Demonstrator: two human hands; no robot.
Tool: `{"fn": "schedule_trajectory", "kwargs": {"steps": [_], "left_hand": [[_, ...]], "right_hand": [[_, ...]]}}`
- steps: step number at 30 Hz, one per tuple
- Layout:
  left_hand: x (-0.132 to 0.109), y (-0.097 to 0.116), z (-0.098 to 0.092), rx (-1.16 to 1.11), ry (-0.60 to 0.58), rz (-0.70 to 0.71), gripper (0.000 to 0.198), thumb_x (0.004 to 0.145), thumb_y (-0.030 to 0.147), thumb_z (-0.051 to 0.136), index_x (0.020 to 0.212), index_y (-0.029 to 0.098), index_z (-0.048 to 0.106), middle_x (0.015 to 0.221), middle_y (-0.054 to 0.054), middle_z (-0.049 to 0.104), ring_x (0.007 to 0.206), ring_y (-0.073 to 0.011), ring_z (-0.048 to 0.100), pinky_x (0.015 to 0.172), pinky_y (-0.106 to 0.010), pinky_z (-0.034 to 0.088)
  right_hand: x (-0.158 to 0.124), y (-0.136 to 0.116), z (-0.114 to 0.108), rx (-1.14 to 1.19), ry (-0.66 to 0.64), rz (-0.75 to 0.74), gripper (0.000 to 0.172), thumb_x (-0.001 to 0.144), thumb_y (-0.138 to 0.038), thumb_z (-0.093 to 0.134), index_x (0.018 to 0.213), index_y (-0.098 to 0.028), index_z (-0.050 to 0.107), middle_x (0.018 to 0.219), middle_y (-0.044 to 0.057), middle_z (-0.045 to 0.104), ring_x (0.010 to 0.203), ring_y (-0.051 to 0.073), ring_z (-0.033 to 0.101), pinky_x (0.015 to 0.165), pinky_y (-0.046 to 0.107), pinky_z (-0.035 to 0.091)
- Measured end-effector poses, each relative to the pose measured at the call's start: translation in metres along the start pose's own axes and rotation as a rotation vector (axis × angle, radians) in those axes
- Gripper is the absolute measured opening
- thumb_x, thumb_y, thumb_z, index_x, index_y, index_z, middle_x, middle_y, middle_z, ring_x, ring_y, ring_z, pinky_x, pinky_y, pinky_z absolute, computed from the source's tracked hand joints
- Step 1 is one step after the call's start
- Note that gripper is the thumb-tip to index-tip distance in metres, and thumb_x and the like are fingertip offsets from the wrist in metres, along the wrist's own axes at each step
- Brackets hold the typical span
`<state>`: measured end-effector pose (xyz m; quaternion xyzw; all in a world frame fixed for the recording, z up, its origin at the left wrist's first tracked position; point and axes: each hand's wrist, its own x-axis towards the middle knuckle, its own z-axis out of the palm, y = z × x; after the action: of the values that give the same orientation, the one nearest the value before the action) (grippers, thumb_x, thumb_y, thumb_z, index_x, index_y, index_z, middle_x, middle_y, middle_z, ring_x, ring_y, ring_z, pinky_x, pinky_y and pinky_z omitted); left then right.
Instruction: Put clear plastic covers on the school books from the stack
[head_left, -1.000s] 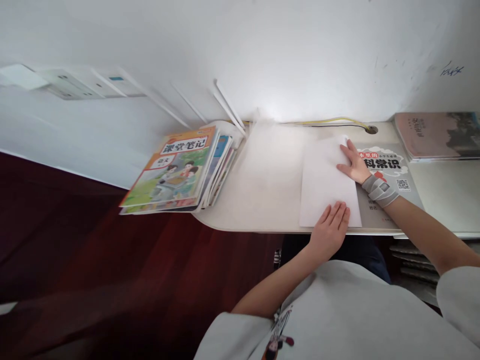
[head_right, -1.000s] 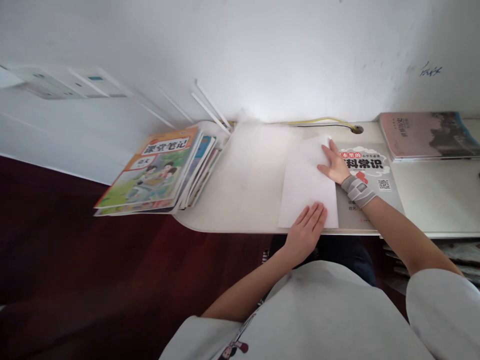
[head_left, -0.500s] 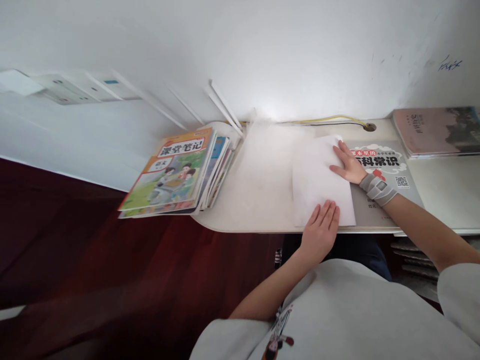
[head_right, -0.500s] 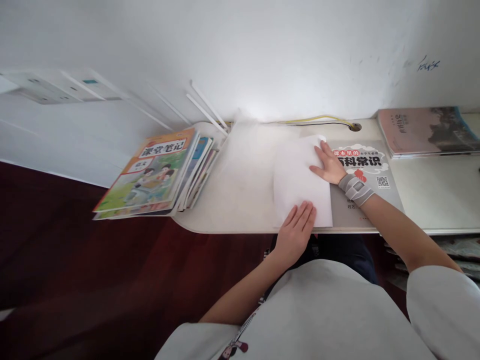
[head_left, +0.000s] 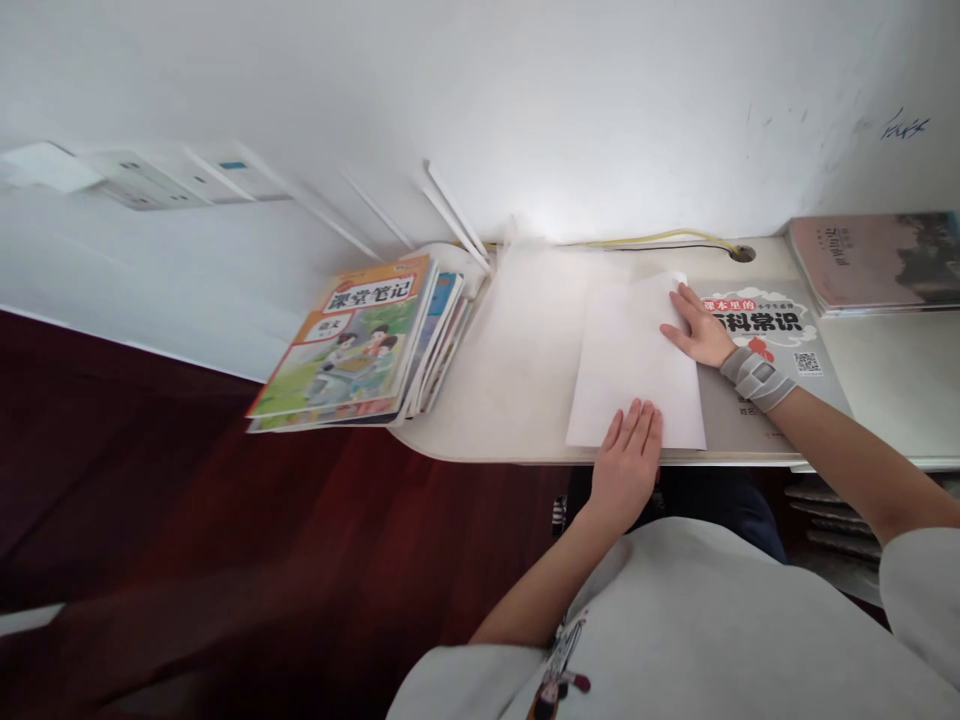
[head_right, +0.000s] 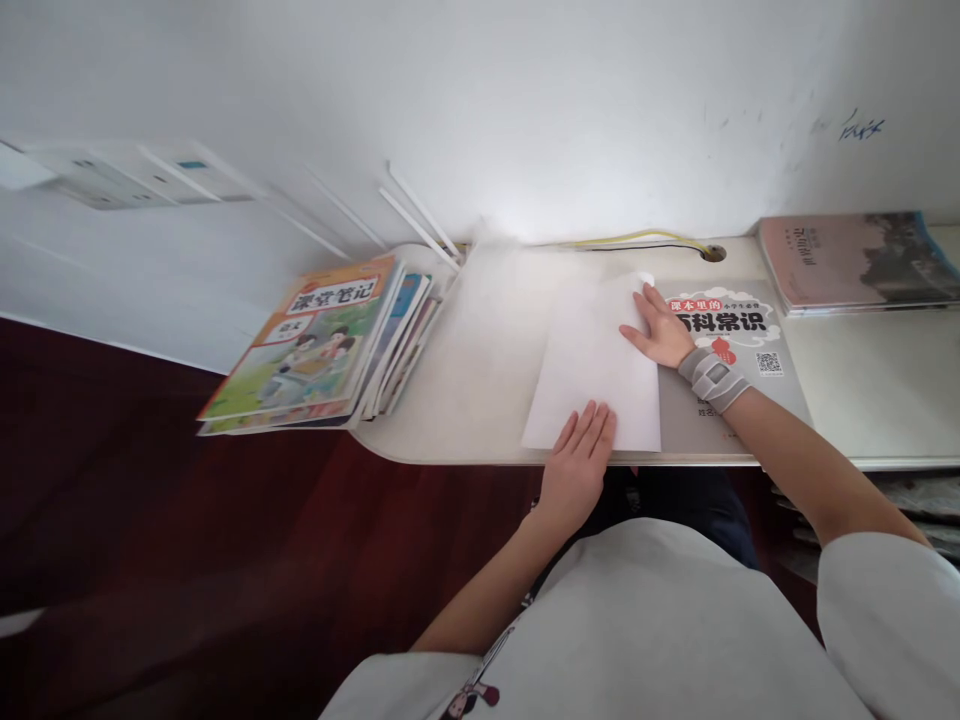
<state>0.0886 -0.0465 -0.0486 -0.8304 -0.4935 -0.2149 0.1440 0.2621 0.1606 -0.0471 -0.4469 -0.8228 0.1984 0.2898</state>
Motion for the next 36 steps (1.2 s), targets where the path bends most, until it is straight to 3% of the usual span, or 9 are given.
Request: {"fn": "schedule_trajectory", "kwargs": {"steps": [5,9,20,24,27,29,31,34,36], "left_hand": [[0.017,0.011,-0.001,0.012,-0.003,0.051,0.043,0.091,0.011,0.034,0.132,0.011,0.047,0.139,-0.012,0.046,0.137,-0.0245,0.027,0.112,-0.046,0.031],[0.024,0.014,-0.001,0.012,0.005,0.070,0.042,0.091,0.009,0.034,0.131,0.011,0.048,0.140,-0.012,0.045,0.137,-0.0240,0.027,0.113,-0.048,0.028],[0.008,0.008,-0.002,0.008,-0.055,0.071,0.040,0.090,0.008,0.037,0.128,0.010,0.049,0.136,-0.013,0.049,0.134,-0.0236,0.035,0.111,-0.047,0.029],[0.007,-0.004,-0.007,-0.079,-0.085,0.056,0.040,0.093,0.026,0.040,0.130,0.012,0.047,0.135,-0.014,0.052,0.133,-0.0242,0.038,0.109,-0.045,0.032],[0.003,-0.044,-0.018,-0.139,-0.039,-0.177,0.048,0.092,0.039,0.040,0.131,0.011,0.046,0.131,-0.019,0.054,0.128,-0.0273,0.043,0.104,-0.046,0.035],[0.000,-0.079,-0.027,-0.098,0.008,-0.496,0.049,0.090,0.041,0.042,0.125,0.008,0.050,0.123,-0.024,0.057,0.120,-0.0333,0.050,0.098,-0.050,0.039],[-0.002,-0.110,-0.031,-0.130,-0.048,-0.750,0.044,0.085,0.042,0.050,0.112,0.009,0.059,0.112,-0.024,0.061,0.110,-0.0364,0.054,0.094,-0.053,0.039],[-0.001,-0.137,-0.031,-0.401,-0.154,-0.918,0.021,0.074,0.036,0.062,0.079,0.016,0.064,0.091,-0.014,0.066,0.096,-0.0313,0.059,0.091,-0.047,0.043],[0.001,-0.140,-0.029,-0.622,-0.114,-0.985,0.015,0.071,0.033,0.063,0.070,0.018,0.061,0.087,-0.010,0.067,0.093,-0.0273,0.061,0.092,-0.043,0.043]], "right_hand": [[0.001,-0.001,0.001,-0.050,-0.008,0.006,0.096,0.078,-0.077,0.027,0.143,-0.007,0.031,0.151,0.019,0.022,0.140,0.030,0.019,0.114,0.048,0.021],[0.000,-0.001,0.004,-0.096,-0.042,-0.044,0.091,0.082,-0.074,0.022,0.145,-0.009,0.026,0.152,0.016,0.022,0.141,0.030,0.016,0.114,0.050,0.021],[-0.001,-0.007,0.005,-0.260,-0.178,-0.152,0.092,0.083,-0.073,0.019,0.143,-0.004,0.028,0.150,0.021,0.023,0.141,0.031,0.016,0.113,0.051,0.019],[-0.003,-0.010,0.008,-0.315,-0.212,-0.162,0.091,0.084,-0.073,0.018,0.142,-0.005,0.030,0.150,0.021,0.025,0.141,0.031,0.016,0.113,0.052,0.019],[-0.003,-0.012,0.009,-0.344,-0.220,-0.165,0.092,0.084,-0.073,0.015,0.141,-0.002,0.032,0.149,0.022,0.026,0.140,0.032,0.018,0.113,0.051,0.020],[-0.003,-0.012,0.010,-0.345,-0.192,-0.159,0.094,0.083,-0.073,0.015,0.140,0.001,0.032,0.148,0.024,0.027,0.140,0.033,0.020,0.113,0.049,0.020],[-0.003,-0.013,0.011,-0.330,-0.130,-0.133,0.093,0.084,-0.071,0.016,0.139,0.002,0.032,0.147,0.025,0.028,0.139,0.033,0.020,0.113,0.050,0.022],[-0.014,-0.018,0.014,-0.310,-0.054,-0.060,0.087,0.087,-0.066,0.018,0.138,0.003,0.033,0.146,0.027,0.029,0.139,0.034,0.020,0.112,0.053,0.023],[-0.033,-0.027,0.015,-0.315,-0.057,-0.038,0.085,0.089,-0.064,0.021,0.138,0.004,0.034,0.145,0.029,0.029,0.139,0.034,0.020,0.111,0.053,0.024]]}}
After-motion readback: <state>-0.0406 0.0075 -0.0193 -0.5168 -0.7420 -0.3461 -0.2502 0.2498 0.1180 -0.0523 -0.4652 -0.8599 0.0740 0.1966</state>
